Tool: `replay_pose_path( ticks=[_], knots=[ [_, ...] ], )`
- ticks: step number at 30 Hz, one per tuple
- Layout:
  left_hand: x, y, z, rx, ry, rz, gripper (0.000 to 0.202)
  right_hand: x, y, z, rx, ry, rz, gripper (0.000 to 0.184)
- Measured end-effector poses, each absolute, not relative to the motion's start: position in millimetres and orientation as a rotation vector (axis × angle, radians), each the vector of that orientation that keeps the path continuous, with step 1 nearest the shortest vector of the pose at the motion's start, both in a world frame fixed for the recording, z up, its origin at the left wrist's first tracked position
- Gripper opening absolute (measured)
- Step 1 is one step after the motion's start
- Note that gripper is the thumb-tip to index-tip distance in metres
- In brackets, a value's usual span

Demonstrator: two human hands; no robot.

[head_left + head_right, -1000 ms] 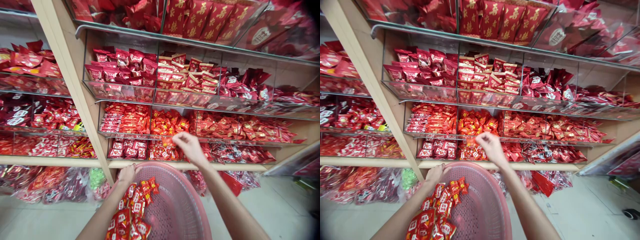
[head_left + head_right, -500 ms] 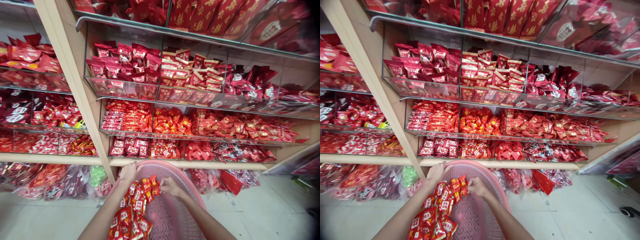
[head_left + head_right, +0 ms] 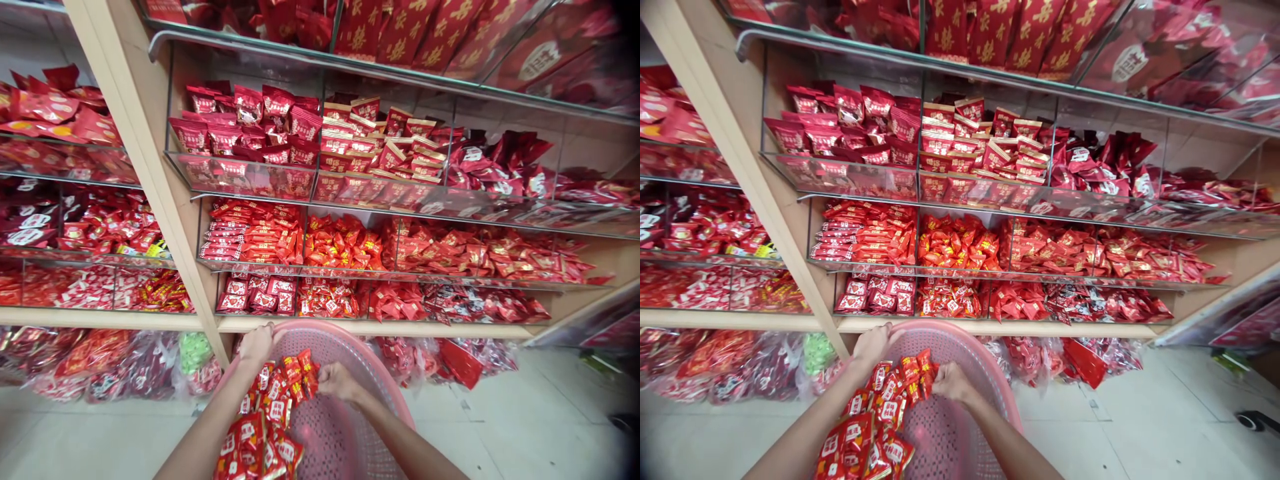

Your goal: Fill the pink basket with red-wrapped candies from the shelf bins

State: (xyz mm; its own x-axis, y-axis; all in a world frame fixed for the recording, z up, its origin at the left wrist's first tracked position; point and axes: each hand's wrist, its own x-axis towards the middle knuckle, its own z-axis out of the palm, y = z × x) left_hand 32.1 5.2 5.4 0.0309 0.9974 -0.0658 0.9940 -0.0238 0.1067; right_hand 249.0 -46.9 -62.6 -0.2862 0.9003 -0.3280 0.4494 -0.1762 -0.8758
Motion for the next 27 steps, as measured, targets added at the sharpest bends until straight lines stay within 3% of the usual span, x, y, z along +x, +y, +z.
replay_pose_path(
  ticks=[7,12,16,21,24,27],
  knots=[
    [32.7,4.3,6.3,2.147,2.117,0.039,0.066,238.7,-49.7,-84.1,-1.686,-1.945,1.116,0.025],
    [31.2,4.7,3.0,2.14,2.143,0.027,0.064,242.4,-49.3,-60.2,-1.734,-2.104,0.999,0.018],
    [29.6,5.1,1.3,2.139,2.143,0.016,0.063,250.5,-38.2,9.1,-1.603,-2.106,0.789,0.007],
    [26.9,6.1,-1.4,2.132,2.118,0.062,0.059,260.2,-3.0,140.4,-1.257,-2.096,0.553,0.015],
    [26.3,6.3,-1.4,2.148,2.107,0.079,0.055,261.9,26.6,195.4,-1.339,-2.041,0.247,0.012],
    [27.0,5.4,0.7,2.159,2.108,0.065,0.054,258.4,52.6,216.7,-1.581,-2.031,-0.055,0.016]
  ],
)
